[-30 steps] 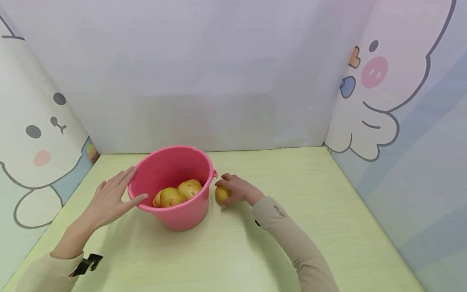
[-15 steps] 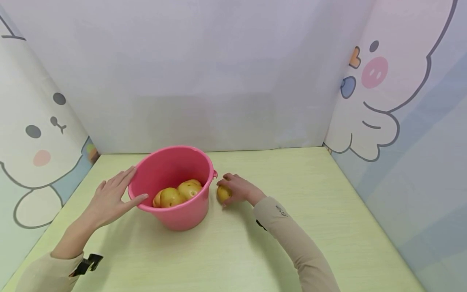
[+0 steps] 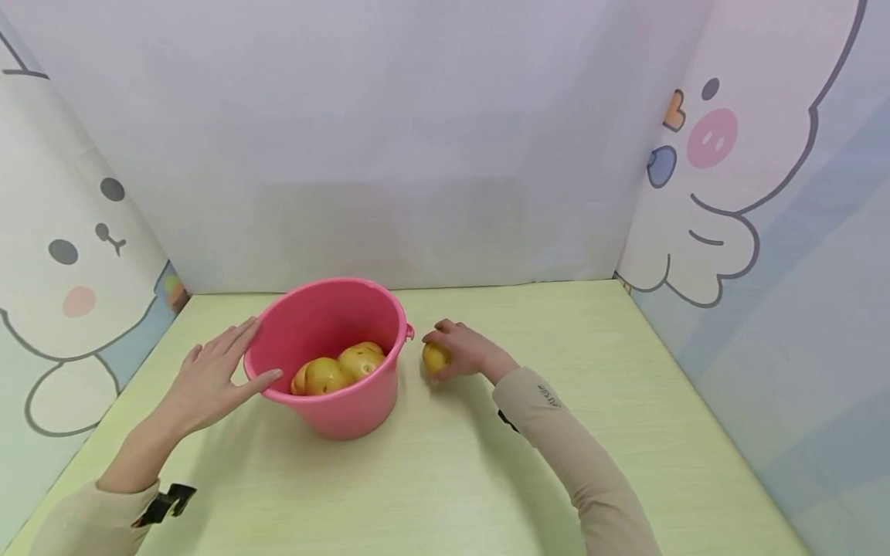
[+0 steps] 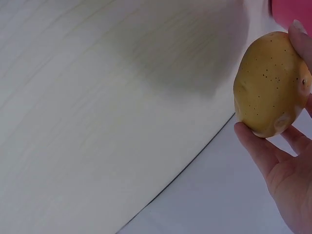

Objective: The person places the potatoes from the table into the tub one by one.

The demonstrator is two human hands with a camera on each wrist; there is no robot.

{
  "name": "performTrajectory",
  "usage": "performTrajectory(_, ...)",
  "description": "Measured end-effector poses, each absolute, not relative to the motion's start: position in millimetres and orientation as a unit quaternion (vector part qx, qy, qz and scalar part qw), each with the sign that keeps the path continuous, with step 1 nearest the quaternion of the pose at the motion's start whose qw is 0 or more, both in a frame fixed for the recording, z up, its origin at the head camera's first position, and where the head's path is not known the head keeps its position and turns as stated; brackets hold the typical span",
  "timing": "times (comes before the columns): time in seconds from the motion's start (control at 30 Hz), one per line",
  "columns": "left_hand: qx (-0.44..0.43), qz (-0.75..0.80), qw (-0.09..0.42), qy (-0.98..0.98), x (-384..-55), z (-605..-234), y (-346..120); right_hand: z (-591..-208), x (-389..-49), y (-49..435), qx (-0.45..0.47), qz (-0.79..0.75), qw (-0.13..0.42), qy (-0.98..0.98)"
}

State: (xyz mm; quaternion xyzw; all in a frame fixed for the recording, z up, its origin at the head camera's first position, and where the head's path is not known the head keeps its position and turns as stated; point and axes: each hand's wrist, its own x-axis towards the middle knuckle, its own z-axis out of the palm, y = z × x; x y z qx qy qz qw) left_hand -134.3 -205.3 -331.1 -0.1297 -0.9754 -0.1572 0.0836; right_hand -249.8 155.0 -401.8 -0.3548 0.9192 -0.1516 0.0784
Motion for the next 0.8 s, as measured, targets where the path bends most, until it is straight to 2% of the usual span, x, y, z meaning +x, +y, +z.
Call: performTrajectory(0.8,-0.131,-0.157,0.083,-0.975,-134.6,-331.8,-205.9,-345.8,-250.4,192.1,-0.348,-0.138,0.029,0.927)
